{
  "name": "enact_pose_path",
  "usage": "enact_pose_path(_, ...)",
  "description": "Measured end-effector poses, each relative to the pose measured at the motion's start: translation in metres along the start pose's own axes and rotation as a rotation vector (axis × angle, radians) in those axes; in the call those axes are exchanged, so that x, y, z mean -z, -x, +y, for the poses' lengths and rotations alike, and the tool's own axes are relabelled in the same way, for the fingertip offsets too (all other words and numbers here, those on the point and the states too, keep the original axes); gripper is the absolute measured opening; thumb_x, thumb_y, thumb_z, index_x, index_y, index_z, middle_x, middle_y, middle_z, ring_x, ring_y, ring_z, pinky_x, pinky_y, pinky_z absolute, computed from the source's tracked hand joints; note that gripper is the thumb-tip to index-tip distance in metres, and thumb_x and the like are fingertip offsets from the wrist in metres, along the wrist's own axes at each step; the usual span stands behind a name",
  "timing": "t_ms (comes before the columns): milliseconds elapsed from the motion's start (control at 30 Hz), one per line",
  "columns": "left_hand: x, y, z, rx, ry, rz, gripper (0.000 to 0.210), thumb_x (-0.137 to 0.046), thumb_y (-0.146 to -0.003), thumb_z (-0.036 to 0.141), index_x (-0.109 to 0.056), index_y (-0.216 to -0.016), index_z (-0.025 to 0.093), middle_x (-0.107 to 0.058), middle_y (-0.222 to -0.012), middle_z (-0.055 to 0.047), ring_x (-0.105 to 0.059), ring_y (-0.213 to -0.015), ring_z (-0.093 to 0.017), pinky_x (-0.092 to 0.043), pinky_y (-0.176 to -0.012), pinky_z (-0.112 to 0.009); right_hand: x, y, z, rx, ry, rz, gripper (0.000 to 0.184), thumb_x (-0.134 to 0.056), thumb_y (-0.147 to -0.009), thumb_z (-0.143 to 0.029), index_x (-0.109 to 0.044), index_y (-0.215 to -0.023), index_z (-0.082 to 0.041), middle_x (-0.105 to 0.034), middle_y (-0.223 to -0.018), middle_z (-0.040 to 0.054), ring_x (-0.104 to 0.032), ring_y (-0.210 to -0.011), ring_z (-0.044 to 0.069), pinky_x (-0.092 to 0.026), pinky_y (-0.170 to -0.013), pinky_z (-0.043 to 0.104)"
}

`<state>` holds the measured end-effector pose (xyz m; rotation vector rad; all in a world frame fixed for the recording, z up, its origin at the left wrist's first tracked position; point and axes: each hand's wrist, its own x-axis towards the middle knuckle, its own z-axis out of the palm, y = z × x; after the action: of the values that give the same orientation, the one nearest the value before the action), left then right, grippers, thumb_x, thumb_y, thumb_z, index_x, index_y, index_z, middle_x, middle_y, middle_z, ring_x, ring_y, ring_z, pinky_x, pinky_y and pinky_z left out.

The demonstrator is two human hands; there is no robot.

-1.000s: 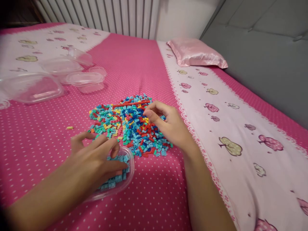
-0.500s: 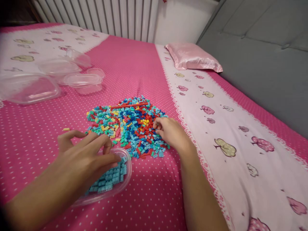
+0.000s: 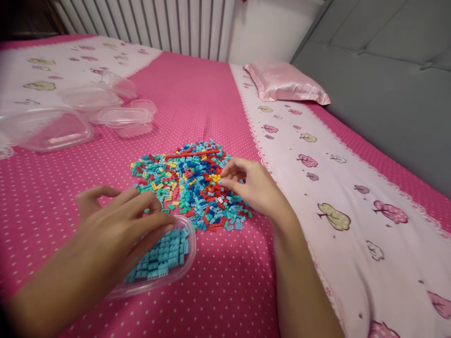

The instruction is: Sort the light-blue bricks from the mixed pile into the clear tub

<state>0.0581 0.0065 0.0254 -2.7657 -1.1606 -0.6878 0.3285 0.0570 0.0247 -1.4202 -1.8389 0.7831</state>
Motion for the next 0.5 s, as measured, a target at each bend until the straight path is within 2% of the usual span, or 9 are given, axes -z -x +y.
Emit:
enact_pose_path(100, 0.000, -0.001, 0.006, 0.051, 0.070, 0.052, 0.022, -0.051, -0.105, 0.027, -0.073, -0.099, 0.028, -0.070, -0.086, 0.002, -0.058, -0.083, -0.021, -0.022, -0.091, -0.044, -0.012, 0.003, -0.019, 0.098, -0.248, -0.189, 0.016, -0.083, -0.079, -0.026, -0.068, -0.082, -0.020, -0.071, -0.081, 0.0000, -0.064, -0.073, 0.014, -0.051, -0.069, 0.029)
enact_pose_path(233, -0.002, -0.001, 0.009, 0.056, 0.119, 0.072, 0.014, -0.057, -0.103, 0.030, -0.070, -0.099, 0.027, -0.071, -0.086, 0.004, -0.058, -0.084, -0.020, -0.023, -0.092, -0.041, -0.026, 0.008, -0.033, 0.152, -0.310, -0.426, 0.013, -0.081, -0.082, -0.024, -0.070, -0.077, -0.020, -0.072, -0.078, -0.0014, -0.066, -0.075, 0.013, -0.052, -0.072, 0.027)
enact_pose_path(367, 0.000, -0.003, 0.008, 0.017, 0.119, 0.076, 0.020, -0.059, -0.102, 0.030, -0.070, -0.087, 0.025, -0.070, -0.079, 0.005, -0.058, -0.081, -0.020, -0.023, -0.089, -0.040, -0.032, 0.008, -0.031, 0.125, -0.314, -0.484, 0.014, -0.083, -0.081, -0.028, -0.071, -0.077, -0.022, -0.074, -0.078, -0.0016, -0.067, -0.075, 0.014, -0.054, -0.073, 0.029)
enact_pose_path(500, -0.002, -0.004, 0.007, 0.021, 0.135, 0.054, 0.018, -0.063, -0.100, 0.026, -0.070, -0.083, 0.026, -0.072, -0.078, 0.006, -0.057, -0.079, -0.018, -0.022, -0.089, -0.040, -0.031, 0.008, -0.028, 0.092, -0.349, -0.525, 0.014, -0.086, -0.077, -0.027, -0.073, -0.078, -0.022, -0.074, -0.077, -0.0020, -0.067, -0.074, 0.014, -0.053, -0.071, 0.028)
